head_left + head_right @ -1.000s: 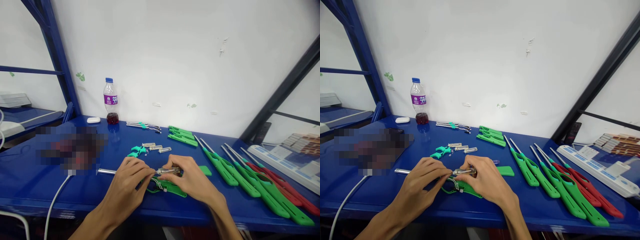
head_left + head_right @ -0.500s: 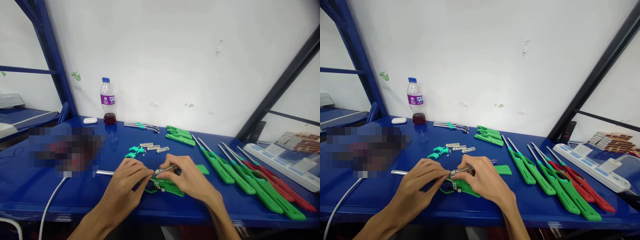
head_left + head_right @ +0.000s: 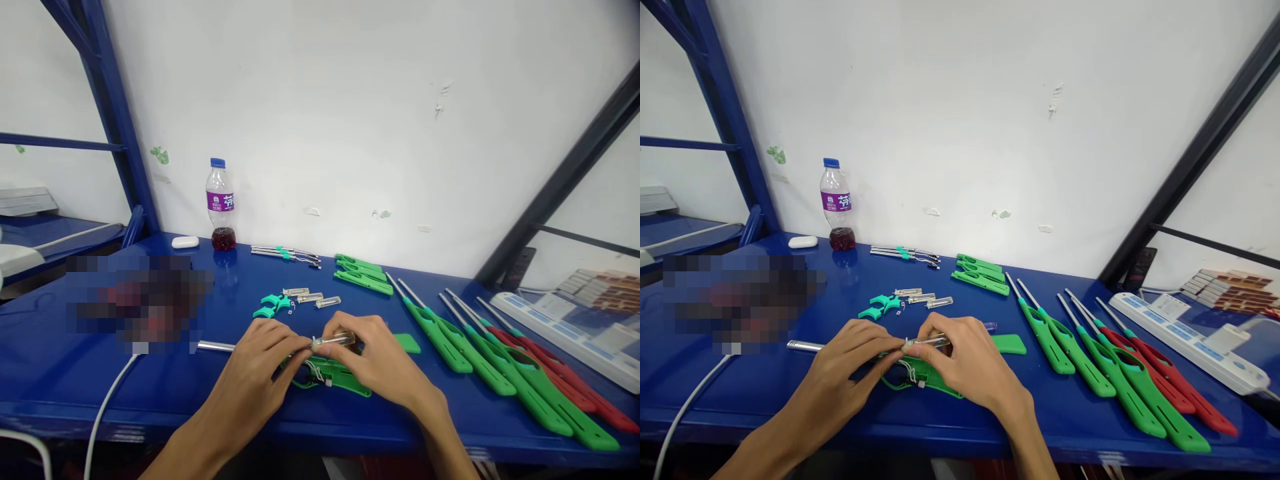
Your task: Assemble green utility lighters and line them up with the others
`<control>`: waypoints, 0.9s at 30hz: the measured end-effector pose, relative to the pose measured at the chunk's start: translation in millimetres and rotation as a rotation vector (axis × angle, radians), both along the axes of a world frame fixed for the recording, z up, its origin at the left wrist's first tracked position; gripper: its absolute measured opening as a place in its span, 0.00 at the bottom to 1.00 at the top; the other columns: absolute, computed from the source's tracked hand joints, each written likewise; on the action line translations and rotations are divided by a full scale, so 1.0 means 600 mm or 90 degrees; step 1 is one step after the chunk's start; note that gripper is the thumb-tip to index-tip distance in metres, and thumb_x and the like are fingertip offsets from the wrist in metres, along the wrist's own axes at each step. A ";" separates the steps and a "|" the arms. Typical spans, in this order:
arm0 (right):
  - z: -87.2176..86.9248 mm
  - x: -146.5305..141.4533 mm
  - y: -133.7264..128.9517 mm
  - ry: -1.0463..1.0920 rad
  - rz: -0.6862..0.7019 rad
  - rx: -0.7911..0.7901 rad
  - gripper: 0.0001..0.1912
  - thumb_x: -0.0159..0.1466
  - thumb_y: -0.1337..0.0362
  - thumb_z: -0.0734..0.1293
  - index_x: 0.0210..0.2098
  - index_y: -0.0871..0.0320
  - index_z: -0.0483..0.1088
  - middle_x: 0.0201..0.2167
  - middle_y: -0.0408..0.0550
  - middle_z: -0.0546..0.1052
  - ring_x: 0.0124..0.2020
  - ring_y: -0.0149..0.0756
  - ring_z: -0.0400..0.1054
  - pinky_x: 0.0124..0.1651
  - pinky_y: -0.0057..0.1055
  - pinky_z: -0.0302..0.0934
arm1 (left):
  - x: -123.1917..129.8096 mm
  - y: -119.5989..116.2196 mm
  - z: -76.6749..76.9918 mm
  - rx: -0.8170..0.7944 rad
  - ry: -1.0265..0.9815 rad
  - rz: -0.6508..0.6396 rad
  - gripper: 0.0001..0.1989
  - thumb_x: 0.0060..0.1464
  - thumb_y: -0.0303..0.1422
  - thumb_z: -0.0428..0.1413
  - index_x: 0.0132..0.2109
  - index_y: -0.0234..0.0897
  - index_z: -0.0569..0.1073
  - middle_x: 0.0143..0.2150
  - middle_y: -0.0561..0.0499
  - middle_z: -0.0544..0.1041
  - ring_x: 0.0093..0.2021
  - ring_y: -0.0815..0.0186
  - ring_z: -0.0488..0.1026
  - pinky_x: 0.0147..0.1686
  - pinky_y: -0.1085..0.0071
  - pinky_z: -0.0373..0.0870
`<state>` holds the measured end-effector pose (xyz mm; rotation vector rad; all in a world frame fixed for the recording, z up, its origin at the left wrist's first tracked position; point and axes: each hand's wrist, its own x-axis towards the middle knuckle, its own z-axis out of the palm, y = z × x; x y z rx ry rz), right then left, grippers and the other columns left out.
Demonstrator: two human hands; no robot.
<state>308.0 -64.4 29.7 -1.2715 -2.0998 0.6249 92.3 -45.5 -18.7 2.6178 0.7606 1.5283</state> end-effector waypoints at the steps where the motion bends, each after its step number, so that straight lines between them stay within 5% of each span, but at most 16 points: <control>1: 0.000 0.001 0.001 -0.004 -0.002 0.006 0.15 0.73 0.51 0.68 0.35 0.54 0.74 0.28 0.38 0.76 0.28 0.30 0.65 0.32 0.27 0.54 | 0.000 0.000 0.001 0.000 0.003 0.002 0.06 0.70 0.24 0.56 0.47 0.37 0.76 0.37 0.51 0.81 0.37 0.63 0.75 0.41 0.65 0.67; 11: 0.002 0.014 0.004 -0.042 -0.019 -0.049 0.11 0.66 0.50 0.75 0.39 0.50 0.80 0.30 0.37 0.78 0.27 0.31 0.64 0.30 0.28 0.54 | -0.003 0.004 -0.001 -0.029 0.012 0.038 0.07 0.70 0.27 0.56 0.50 0.40 0.78 0.40 0.50 0.83 0.42 0.60 0.78 0.45 0.63 0.71; 22: 0.010 0.037 -0.010 -0.190 -0.041 -0.014 0.06 0.69 0.54 0.73 0.43 0.45 0.83 0.40 0.40 0.81 0.36 0.38 0.74 0.36 0.30 0.57 | -0.071 0.015 0.042 -0.057 0.125 0.101 0.12 0.66 0.25 0.53 0.49 0.43 0.79 0.42 0.52 0.85 0.40 0.59 0.83 0.64 0.43 0.68; 27: 0.012 0.041 -0.017 -0.209 -0.075 -0.052 0.06 0.67 0.53 0.75 0.42 0.44 0.81 0.36 0.39 0.82 0.37 0.41 0.74 0.36 0.31 0.55 | -0.064 0.012 0.028 -0.143 0.220 0.078 0.12 0.63 0.25 0.57 0.47 0.44 0.81 0.46 0.51 0.84 0.45 0.56 0.82 0.46 0.58 0.79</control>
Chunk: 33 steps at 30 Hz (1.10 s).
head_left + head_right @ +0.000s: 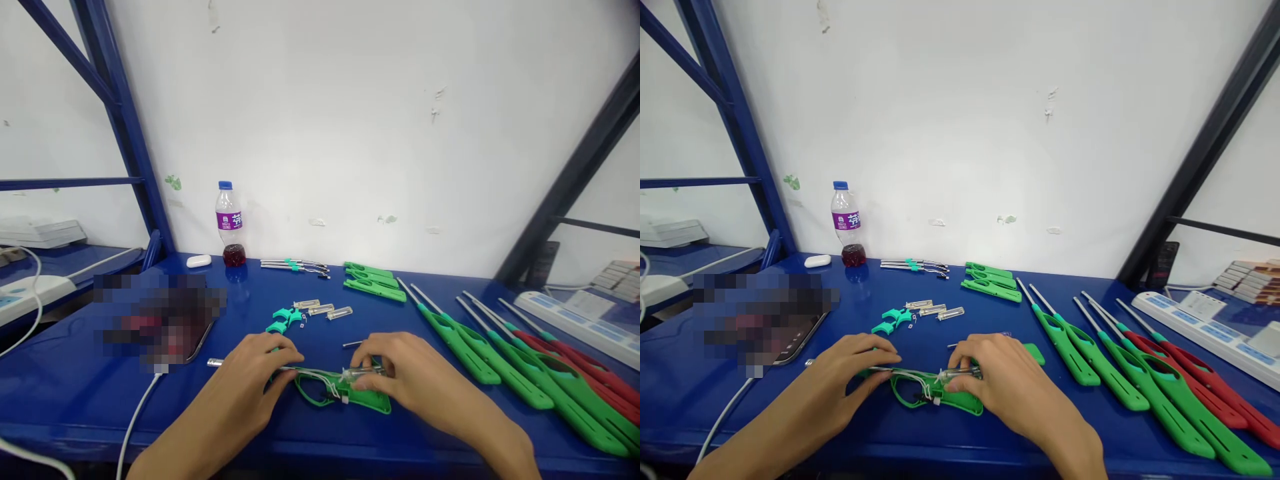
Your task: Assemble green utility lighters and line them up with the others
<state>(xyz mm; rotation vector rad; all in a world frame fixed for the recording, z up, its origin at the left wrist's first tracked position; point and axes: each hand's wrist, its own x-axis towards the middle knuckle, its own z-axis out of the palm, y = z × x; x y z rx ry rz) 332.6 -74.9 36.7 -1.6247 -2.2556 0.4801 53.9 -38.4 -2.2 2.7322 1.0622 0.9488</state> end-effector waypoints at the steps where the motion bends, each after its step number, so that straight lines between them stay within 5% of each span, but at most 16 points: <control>1: 0.000 0.000 -0.001 -0.002 -0.003 -0.010 0.05 0.67 0.53 0.75 0.40 0.44 0.81 0.36 0.39 0.82 0.37 0.41 0.74 0.35 0.31 0.55 | 0.002 -0.001 -0.003 -0.017 0.021 0.002 0.12 0.63 0.24 0.58 0.47 0.44 0.82 0.46 0.50 0.84 0.45 0.56 0.82 0.43 0.60 0.79; 7: -0.003 -0.001 -0.001 0.001 0.014 -0.010 0.04 0.67 0.55 0.74 0.38 0.45 0.80 0.34 0.38 0.81 0.32 0.38 0.73 0.34 0.31 0.54 | 0.003 -0.001 -0.006 -0.042 0.051 -0.026 0.13 0.66 0.22 0.55 0.47 0.44 0.82 0.46 0.50 0.83 0.44 0.57 0.81 0.46 0.59 0.76; 18: -0.004 -0.005 -0.005 -0.029 0.017 0.010 0.05 0.68 0.57 0.74 0.36 0.49 0.79 0.35 0.38 0.82 0.34 0.39 0.73 0.36 0.31 0.52 | 0.043 -0.029 -0.023 -0.045 -0.024 -0.106 0.18 0.66 0.24 0.58 0.58 0.48 0.77 0.58 0.49 0.79 0.58 0.54 0.75 0.58 0.55 0.73; 33: -0.008 -0.010 -0.012 -0.036 -0.012 0.028 0.04 0.65 0.57 0.76 0.36 0.49 0.82 0.36 0.41 0.83 0.35 0.42 0.75 0.35 0.34 0.52 | 0.058 -0.037 -0.025 -0.096 -0.011 -0.129 0.18 0.65 0.22 0.59 0.56 0.48 0.79 0.53 0.50 0.80 0.53 0.57 0.77 0.54 0.60 0.74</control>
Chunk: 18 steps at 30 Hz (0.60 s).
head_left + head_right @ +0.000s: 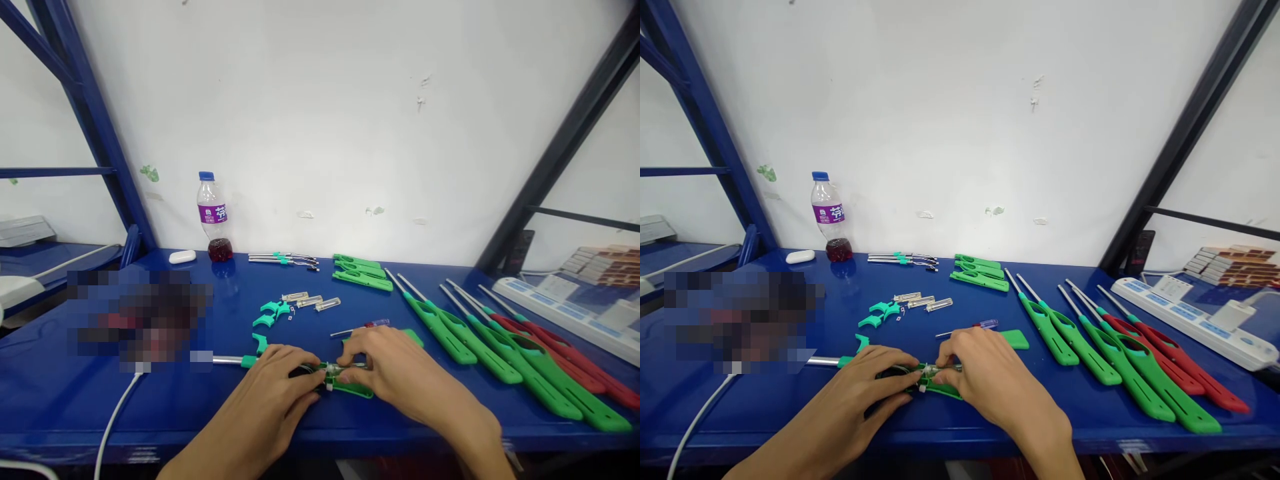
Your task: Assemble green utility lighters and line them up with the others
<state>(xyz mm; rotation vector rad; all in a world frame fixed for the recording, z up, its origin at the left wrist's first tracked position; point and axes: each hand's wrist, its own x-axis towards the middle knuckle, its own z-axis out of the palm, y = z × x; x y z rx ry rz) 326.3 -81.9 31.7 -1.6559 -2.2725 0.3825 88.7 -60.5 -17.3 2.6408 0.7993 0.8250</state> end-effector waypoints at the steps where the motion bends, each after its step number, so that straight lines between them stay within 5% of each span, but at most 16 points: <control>1: 0.000 -0.001 0.000 -0.002 0.001 -0.001 0.04 0.65 0.57 0.77 0.36 0.48 0.82 0.36 0.41 0.84 0.35 0.42 0.75 0.34 0.34 0.52 | 0.000 0.000 -0.001 0.000 0.002 0.001 0.17 0.66 0.22 0.58 0.56 0.47 0.79 0.53 0.49 0.80 0.53 0.57 0.76 0.54 0.60 0.74; 18: 0.014 -0.003 -0.004 -0.031 0.025 -0.011 0.05 0.70 0.57 0.72 0.41 0.46 0.82 0.38 0.40 0.85 0.39 0.44 0.78 0.35 0.34 0.52 | -0.001 -0.003 -0.001 -0.009 0.023 0.017 0.14 0.65 0.21 0.58 0.52 0.45 0.76 0.51 0.51 0.78 0.48 0.57 0.77 0.52 0.58 0.73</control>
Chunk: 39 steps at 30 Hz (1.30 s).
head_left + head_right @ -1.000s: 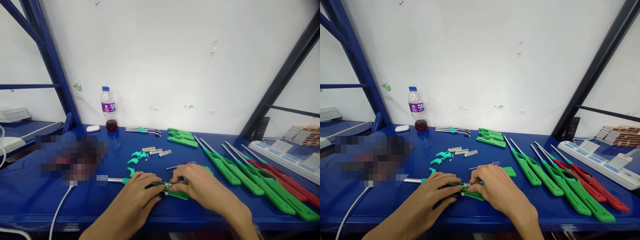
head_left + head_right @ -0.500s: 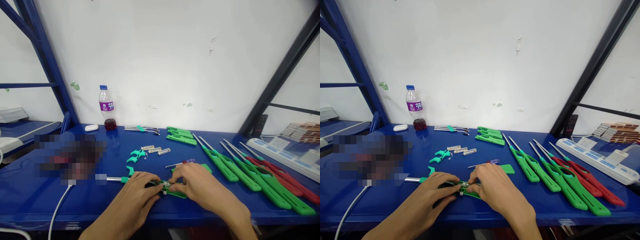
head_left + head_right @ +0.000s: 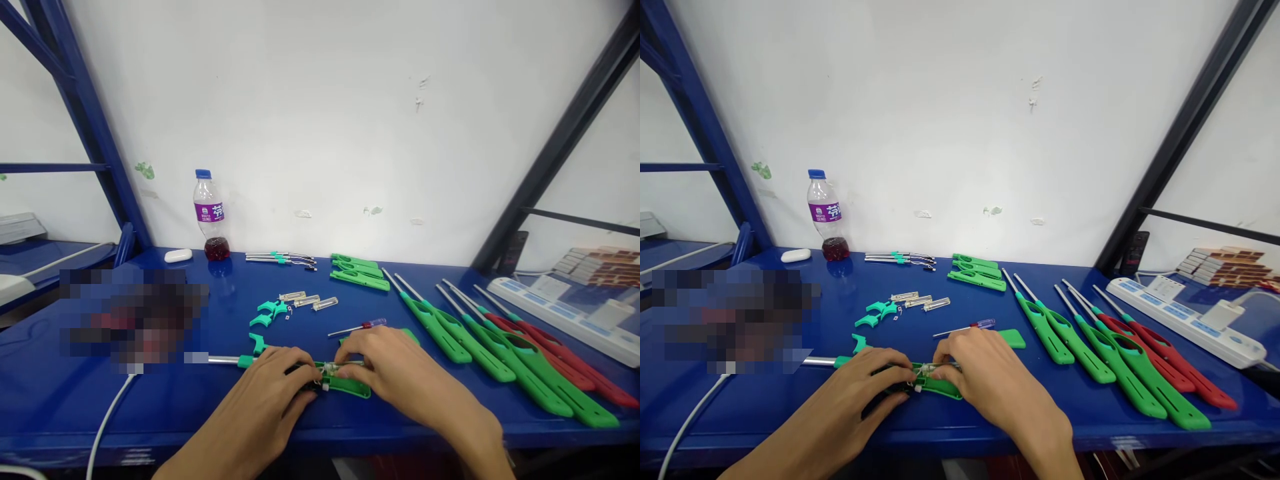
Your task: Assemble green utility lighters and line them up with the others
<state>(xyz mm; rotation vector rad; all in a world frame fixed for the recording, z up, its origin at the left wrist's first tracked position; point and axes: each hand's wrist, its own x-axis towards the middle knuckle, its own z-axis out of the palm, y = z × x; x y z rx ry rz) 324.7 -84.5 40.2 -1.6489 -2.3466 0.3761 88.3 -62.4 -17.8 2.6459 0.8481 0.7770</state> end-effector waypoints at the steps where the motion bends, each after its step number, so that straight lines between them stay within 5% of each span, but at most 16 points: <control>1: -0.001 0.000 0.001 -0.005 0.003 0.002 0.06 0.71 0.57 0.71 0.41 0.46 0.82 0.37 0.40 0.85 0.39 0.44 0.77 0.35 0.34 0.52 | -0.001 -0.001 0.000 -0.006 0.006 0.005 0.14 0.66 0.21 0.57 0.51 0.45 0.76 0.51 0.51 0.78 0.48 0.57 0.77 0.52 0.58 0.73; 8: -0.004 0.011 0.004 0.011 0.015 0.013 0.11 0.76 0.58 0.65 0.43 0.45 0.82 0.39 0.38 0.85 0.43 0.42 0.77 0.42 0.34 0.53 | -0.001 0.003 -0.003 -0.042 0.033 0.017 0.12 0.68 0.24 0.56 0.51 0.47 0.76 0.57 0.51 0.74 0.51 0.58 0.76 0.53 0.60 0.74; 27: 0.006 -0.003 0.004 -0.019 -0.006 -0.012 0.04 0.69 0.61 0.74 0.40 0.45 0.84 0.35 0.40 0.86 0.37 0.42 0.78 0.33 0.32 0.51 | 0.000 0.004 -0.009 -0.058 0.040 0.009 0.12 0.68 0.23 0.55 0.52 0.46 0.74 0.53 0.51 0.76 0.49 0.58 0.76 0.53 0.58 0.73; 39: -0.008 0.012 0.007 0.010 0.017 0.018 0.13 0.76 0.57 0.64 0.45 0.46 0.82 0.43 0.41 0.85 0.46 0.43 0.77 0.45 0.33 0.57 | 0.001 0.005 -0.006 -0.068 0.044 0.010 0.13 0.69 0.25 0.54 0.54 0.48 0.74 0.57 0.50 0.73 0.52 0.56 0.76 0.53 0.56 0.76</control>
